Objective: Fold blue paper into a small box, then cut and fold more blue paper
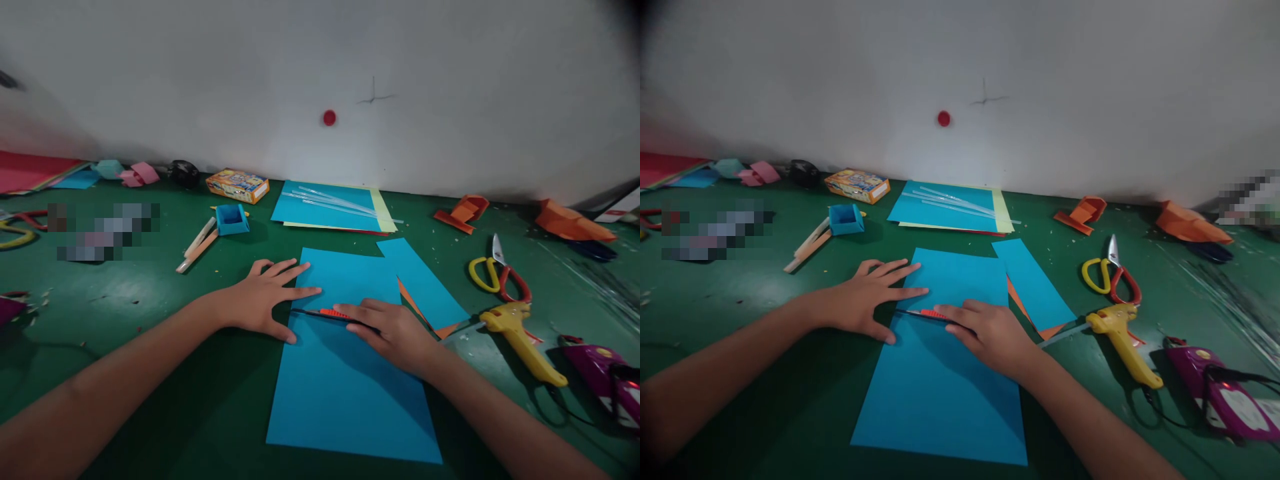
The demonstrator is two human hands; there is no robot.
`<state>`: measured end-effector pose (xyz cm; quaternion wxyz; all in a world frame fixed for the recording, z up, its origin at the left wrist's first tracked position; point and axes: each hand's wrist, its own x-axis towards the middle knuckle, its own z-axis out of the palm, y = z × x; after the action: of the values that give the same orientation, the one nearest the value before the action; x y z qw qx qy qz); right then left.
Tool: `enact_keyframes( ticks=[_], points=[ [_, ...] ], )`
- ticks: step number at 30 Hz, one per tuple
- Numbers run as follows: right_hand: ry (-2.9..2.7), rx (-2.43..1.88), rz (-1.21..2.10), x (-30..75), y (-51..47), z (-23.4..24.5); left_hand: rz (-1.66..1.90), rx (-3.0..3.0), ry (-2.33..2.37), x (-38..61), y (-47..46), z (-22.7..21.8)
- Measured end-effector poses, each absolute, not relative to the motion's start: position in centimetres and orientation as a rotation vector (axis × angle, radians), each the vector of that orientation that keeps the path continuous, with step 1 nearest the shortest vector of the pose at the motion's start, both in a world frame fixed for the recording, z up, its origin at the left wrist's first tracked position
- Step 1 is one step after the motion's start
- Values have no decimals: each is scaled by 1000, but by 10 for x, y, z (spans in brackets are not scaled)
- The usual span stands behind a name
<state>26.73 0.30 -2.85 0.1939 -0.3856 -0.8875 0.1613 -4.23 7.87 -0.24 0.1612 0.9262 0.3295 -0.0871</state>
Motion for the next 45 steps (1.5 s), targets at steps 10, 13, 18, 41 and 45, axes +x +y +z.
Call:
enact_keyframes(
  ticks=[10,13,18,41,45],
  points=[
    [-2486,-1116,492,267,4,-30,-202,2646,943,-45,78,-4],
    [-2494,-1127,510,266,4,-28,-198,2659,940,-46,78,-5],
    [-2512,-1149,492,264,3,-25,-205,2671,938,-46,78,-6],
    [-2552,-1120,301,270,0,-22,-260,2655,966,-42,78,-2],
    [-2565,-1140,289,271,0,-21,-272,2648,962,-43,79,-2]
  ],
)
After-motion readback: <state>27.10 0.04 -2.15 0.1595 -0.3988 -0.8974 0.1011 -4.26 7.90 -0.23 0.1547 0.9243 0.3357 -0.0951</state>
